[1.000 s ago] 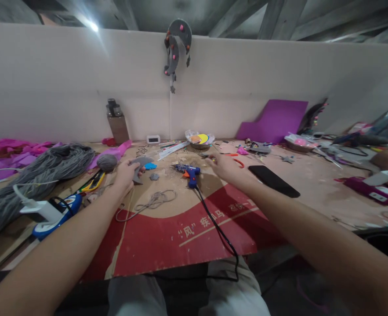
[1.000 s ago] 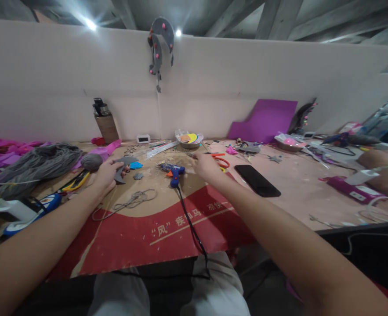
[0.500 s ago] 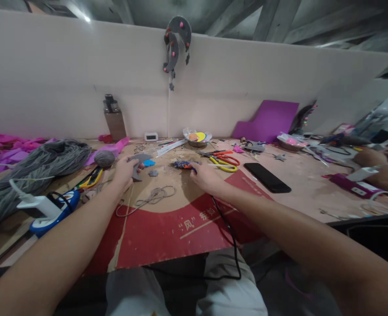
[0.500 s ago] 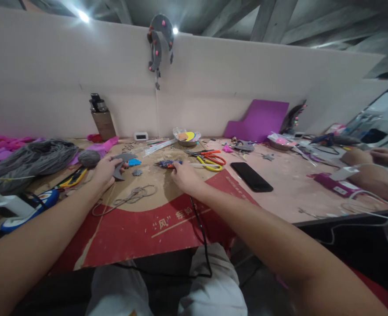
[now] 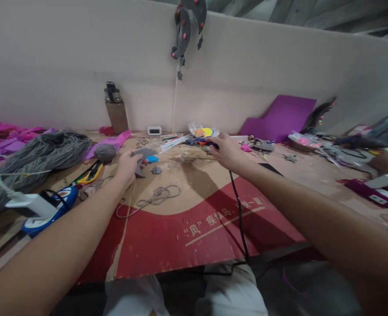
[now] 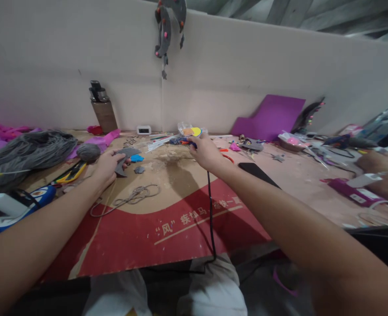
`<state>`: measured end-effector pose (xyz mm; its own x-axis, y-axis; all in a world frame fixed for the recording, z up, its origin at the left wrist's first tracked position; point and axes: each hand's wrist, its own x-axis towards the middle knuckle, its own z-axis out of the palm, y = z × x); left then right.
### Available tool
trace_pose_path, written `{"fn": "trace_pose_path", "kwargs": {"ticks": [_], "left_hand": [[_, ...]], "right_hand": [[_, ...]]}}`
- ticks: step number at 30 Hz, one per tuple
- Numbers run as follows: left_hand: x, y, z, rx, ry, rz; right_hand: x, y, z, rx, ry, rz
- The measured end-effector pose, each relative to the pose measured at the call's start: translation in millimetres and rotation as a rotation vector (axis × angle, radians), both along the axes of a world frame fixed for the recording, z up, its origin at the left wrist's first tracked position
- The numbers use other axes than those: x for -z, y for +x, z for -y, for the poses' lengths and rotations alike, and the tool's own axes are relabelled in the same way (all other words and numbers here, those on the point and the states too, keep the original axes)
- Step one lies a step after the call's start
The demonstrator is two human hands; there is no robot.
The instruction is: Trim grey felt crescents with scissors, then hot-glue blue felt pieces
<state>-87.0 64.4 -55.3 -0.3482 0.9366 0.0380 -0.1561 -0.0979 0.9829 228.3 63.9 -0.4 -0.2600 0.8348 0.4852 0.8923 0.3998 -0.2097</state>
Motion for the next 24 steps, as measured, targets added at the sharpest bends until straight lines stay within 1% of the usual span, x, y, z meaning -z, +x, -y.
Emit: {"fn": "trace_pose_path", "kwargs": {"ticks": [3,6,8,10,12,14,15,16,17,18,19,20,21,22,24], "left_hand": [[-1.1,0,0,-0.005,0.005,0.004],[-2.0,0,0,0.004,0.006,0.002],[-2.8,0,0,0.016,0.001,-0.010],[-3.6,0,1,0.021,-0.002,-0.019],[-3.7,1,0,0.023,-0.002,-0.020],[-2.9,1,0,0.025,-0.001,-0.023],[-2.3,1,-1,0.022,0.002,-0.028],[-1.6,1,-2,0.017,0.006,-0.035],[-1.0,0,-2,0.011,0.009,-0.043],[-0.4,0,-3,0.009,0.012,-0.050],[-0.1,-1,-3,0.009,0.014,-0.055],[0.0,-1,-4,0.013,0.013,-0.057],[0.0,-1,-4,0.014,0.012,-0.056],[0.0,-1,-4,0.015,0.013,-0.054],[-0.3,0,-3,0.014,0.022,-0.056]], "right_hand": [[19.1,6,-30,-0.032,-0.050,0.011],[37.1,15,-51,0.000,-0.079,-0.021],[42.8,24,-55,0.032,-0.081,-0.058],[42.5,35,-51,0.068,-0.063,-0.100],[37.6,42,-35,0.118,-0.021,-0.139],[30.8,41,-7,0.148,0.031,-0.177],[27.7,36,11,0.121,0.052,-0.193],[25.3,29,31,0.012,0.046,-0.230],[23.9,21,52,-0.107,-0.024,-0.239],[23.8,13,73,-0.192,-0.100,-0.244],[25.3,6,93,-0.251,-0.191,-0.206],[28.2,2,110,-0.267,-0.267,-0.162],[32.6,1,124,-0.225,-0.323,-0.107],[38.2,3,133,-0.154,-0.362,-0.037],[51.3,16,140,0.011,-0.367,0.098]]}}
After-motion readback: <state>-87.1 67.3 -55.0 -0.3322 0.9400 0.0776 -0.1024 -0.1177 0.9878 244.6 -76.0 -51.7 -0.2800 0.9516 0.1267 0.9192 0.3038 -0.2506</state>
